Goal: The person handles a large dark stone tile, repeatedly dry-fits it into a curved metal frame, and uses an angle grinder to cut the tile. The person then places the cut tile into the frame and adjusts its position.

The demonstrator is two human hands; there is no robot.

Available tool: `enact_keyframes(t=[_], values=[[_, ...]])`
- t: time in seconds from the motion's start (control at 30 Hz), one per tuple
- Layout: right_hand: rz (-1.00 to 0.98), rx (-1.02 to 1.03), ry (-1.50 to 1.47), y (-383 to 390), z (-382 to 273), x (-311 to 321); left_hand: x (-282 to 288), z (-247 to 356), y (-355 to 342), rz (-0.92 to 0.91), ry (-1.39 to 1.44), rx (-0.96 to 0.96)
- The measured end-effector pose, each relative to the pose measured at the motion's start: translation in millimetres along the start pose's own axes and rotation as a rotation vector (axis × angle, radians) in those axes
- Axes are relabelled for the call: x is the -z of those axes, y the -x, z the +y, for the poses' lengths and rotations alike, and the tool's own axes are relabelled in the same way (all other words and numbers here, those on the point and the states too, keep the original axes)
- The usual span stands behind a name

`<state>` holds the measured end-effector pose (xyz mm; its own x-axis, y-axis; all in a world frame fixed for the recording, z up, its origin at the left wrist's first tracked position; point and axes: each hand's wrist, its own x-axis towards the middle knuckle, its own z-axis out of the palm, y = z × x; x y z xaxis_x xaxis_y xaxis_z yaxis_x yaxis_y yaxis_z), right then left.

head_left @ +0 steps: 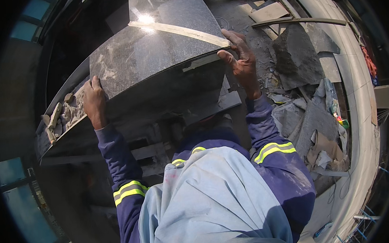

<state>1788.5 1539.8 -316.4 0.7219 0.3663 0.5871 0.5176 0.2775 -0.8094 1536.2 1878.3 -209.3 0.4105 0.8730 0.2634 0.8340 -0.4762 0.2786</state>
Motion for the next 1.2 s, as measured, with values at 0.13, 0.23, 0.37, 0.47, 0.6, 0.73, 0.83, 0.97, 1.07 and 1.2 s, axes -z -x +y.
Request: enact_keyframes(t=[0.13,0.23,0.37,0.47,0.6,0.73,0.83,0.97,1.07,1.2], values=[[0.062,-0.049,-0.181,-20.1,25.0,-8.7,-15.4,5.9,-20.5,0.023,-0.01,-0.159],[0.066,-0.095,-0.177,-29.7,42.5,-2.1,-26.8,14.3,-33.8,-0.028,0.073,-0.107],[0.081,-0.174,-0.274,-45.4,59.6,2.5,-39.8,34.9,-47.6,-0.051,0.168,-0.017],[0.054,-0.161,-0.234,-56.1,71.8,8.5,-48.0,54.7,-51.3,-0.047,0.209,-0.01],[0.041,-0.161,-0.265,-61.8,82.8,19.1,-54.1,79.4,-49.4,-0.015,0.141,0.041],[-0.061,-0.106,-0.152,-66.7,87.3,43.8,-60.6,95.4,-42.9,0.02,0.186,0.034],[-0.192,-0.061,-0.099,-73.2,79.5,71.2,-54.1,99.4,-31.7,0.071,0.201,0.058],[-0.269,-0.105,-0.203,-80.0,63.8,94.3,-48.5,90.9,-19.9,0.034,0.234,0.03],[-0.41,-0.161,-0.195,-84.0,52.1,99.4,-42.4,75.3,-16.8,0.098,0.15,-0.033],[-0.578,-0.307,-0.277,-92.6,24.3,104.6,-33.0,52.9,-13.0,0.063,0.089,0.024]])
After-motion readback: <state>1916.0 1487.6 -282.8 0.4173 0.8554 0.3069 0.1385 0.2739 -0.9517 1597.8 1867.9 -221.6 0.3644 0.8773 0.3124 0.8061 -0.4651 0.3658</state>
